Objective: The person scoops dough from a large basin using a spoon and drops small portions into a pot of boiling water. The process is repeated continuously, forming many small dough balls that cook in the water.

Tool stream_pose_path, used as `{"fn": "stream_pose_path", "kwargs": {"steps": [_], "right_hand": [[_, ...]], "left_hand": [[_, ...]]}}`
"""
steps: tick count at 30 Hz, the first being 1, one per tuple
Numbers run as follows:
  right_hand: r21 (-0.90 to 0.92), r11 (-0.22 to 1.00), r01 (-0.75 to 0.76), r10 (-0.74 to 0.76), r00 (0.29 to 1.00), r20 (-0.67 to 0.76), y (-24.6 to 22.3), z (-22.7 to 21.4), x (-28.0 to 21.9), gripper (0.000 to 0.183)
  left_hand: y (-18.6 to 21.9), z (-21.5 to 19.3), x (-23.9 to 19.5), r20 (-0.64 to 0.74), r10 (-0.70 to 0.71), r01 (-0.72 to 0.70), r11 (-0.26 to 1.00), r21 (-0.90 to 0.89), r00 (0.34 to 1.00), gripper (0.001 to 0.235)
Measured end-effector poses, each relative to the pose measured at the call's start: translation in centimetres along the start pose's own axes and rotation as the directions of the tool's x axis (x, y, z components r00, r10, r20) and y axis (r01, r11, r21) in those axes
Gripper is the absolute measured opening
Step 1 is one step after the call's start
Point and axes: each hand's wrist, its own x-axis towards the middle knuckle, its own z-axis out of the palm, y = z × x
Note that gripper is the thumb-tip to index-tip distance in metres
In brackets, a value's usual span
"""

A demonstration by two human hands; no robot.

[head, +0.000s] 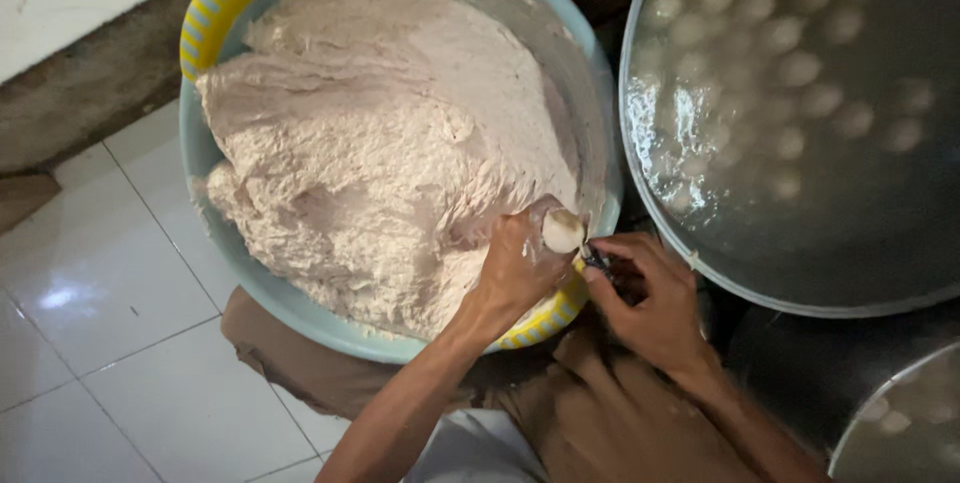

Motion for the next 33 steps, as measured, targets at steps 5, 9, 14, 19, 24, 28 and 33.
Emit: {"fn": "stream_pose_path", "kwargs": {"steps": [5,9,14,19,24,28,33], "right_hand": [[0.362,0.717,-0.596,0.462,0.795,0.392,2.7,0.0,-0.5,0.028],[0.354,0.622,-0.699,0.438,0.685,0.582,4.0,-0.2,-0.1,0.026],[0.317,0.564,-0.763,0.437,0.601,0.669,3.7,-0.2,0.2,0.027],[0.351,0.592,-0.725,0.476,0.666,0.574,4.1,-3.3,0.1,0.027],[0.214,0.85,-0.482,0.455,0.875,0.163,8.6,-10.0,3.4,0.024],[-0.324,0.87,-0.371,0.336,0.928,-0.161,12.4,-13.0,7.4,0.027],[-0.701,0.713,0.021,-0.138,0.984,-0.111,11.5,-13.4,7.6,0.032]], "left_hand": [[-0.6,-0.7,0.0,0.081,0.017,-0.029,0.988,0.152,0.997,0.023],[-2.0,-0.9,-0.1,0.115,-0.171,0.106,0.898,0.428,0.979,0.031],[-4.9,-0.1,0.3,0.05,-0.169,0.097,0.76,0.643,0.984,0.037],[-7.0,-0.7,-2.2,-0.043,0.101,-0.063,0.847,0.527,0.994,0.04],[-8.5,-3.3,-5.9,0.152,0.313,-0.307,0.538,0.785,0.938,0.02],[-8.2,-3.7,-5.1,0.065,-0.048,-0.014,0.693,0.721,0.997,0.03],[-7.9,-2.9,-4.2,-0.032,0.002,0.006,0.966,0.26,0.999,0.029]]}}
